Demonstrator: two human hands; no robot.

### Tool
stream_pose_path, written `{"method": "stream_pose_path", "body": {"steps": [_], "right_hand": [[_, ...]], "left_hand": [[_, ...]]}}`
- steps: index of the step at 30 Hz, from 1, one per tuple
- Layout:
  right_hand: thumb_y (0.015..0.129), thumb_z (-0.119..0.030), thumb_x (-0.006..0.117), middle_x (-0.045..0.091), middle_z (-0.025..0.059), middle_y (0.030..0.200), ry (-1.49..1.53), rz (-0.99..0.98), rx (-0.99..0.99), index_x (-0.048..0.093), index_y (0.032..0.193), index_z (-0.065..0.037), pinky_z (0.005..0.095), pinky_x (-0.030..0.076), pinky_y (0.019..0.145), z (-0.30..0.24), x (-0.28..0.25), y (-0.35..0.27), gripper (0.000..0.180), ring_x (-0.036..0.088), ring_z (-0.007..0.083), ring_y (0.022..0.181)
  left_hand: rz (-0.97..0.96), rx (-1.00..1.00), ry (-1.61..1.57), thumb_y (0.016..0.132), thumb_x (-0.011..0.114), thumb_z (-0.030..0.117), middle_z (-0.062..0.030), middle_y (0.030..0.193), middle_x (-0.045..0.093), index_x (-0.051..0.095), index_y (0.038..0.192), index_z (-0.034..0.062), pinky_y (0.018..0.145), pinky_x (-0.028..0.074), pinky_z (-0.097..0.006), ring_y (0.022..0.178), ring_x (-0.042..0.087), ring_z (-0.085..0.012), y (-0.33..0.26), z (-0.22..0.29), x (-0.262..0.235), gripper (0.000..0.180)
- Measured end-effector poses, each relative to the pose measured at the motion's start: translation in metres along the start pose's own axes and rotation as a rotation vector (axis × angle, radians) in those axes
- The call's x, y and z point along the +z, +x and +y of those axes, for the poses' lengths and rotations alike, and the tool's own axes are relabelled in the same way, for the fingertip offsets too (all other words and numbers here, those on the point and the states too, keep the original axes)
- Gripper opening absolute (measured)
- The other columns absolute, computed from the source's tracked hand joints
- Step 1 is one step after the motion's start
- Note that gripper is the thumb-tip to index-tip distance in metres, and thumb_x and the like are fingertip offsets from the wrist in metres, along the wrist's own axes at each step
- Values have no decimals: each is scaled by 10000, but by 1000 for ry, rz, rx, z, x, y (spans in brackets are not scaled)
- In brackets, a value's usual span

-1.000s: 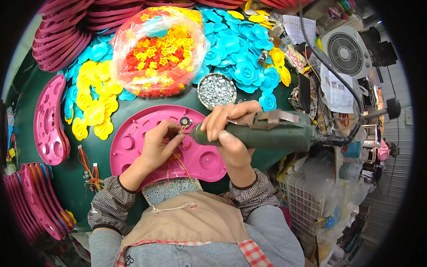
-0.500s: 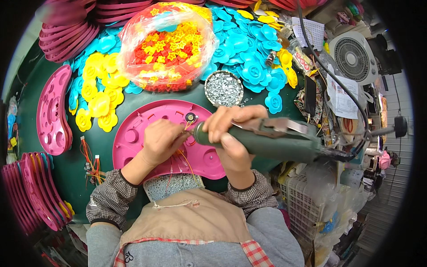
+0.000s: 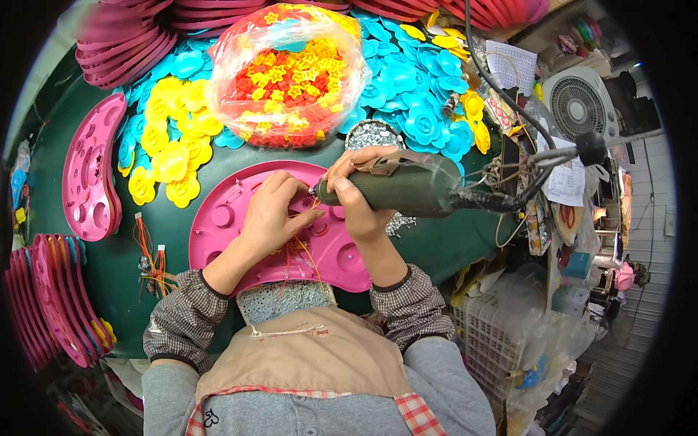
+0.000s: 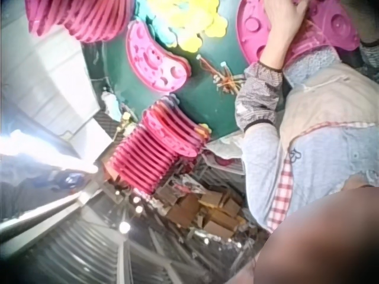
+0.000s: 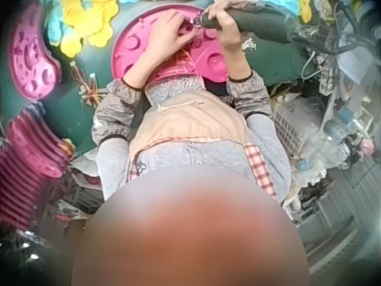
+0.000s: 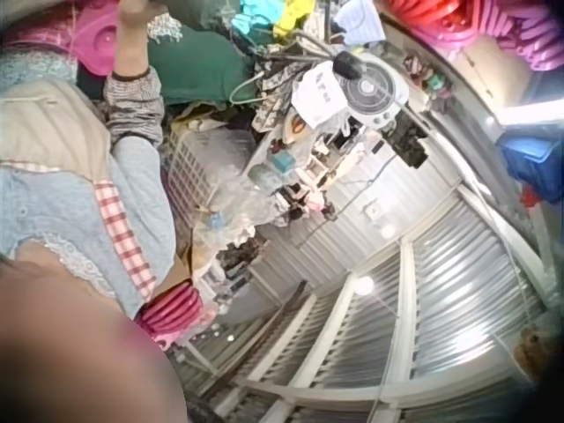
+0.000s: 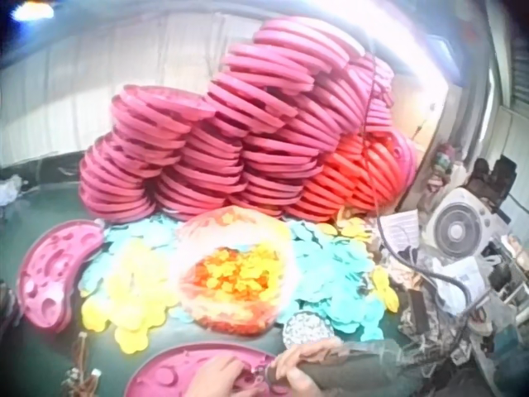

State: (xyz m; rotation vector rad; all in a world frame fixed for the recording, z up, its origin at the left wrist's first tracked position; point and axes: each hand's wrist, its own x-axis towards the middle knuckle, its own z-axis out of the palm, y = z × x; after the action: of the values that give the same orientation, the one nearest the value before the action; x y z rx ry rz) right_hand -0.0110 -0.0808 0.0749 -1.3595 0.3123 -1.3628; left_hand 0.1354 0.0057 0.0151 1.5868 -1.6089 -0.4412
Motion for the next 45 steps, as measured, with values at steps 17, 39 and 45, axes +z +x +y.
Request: {"method": "stream_pose_path", "body": {"steps": [17,39,45], "right_hand": [[857,-2,598,617,118,786,-144,304,-199,535,1182,11,416,588,750,-52,-90,4,330,626,211,723],[857,-123,777,597,85,922,-1231,-722,14,783,896,-62,424,552,711,-23,-23,-18,73,654,287,845],[880,41,741,720,110,968,-754,-526,108,775,1041,-12,335,587,715,28,13,-24,174,734,257,833]], "left_hand": [[-109,-12,177,835,847,320,-77,836,642,746,817,72,759,483,-443,860,620,-292,-49,29,-63,268],[-325,-424,-229,929,757,113,-144,783,712,710,960,-17,646,537,-367,677,694,-246,-101,33,-113,141],[-401,-185,-84,876,773,165,-125,863,716,724,933,40,718,548,-467,815,705,-353,-89,32,-110,145]]}}
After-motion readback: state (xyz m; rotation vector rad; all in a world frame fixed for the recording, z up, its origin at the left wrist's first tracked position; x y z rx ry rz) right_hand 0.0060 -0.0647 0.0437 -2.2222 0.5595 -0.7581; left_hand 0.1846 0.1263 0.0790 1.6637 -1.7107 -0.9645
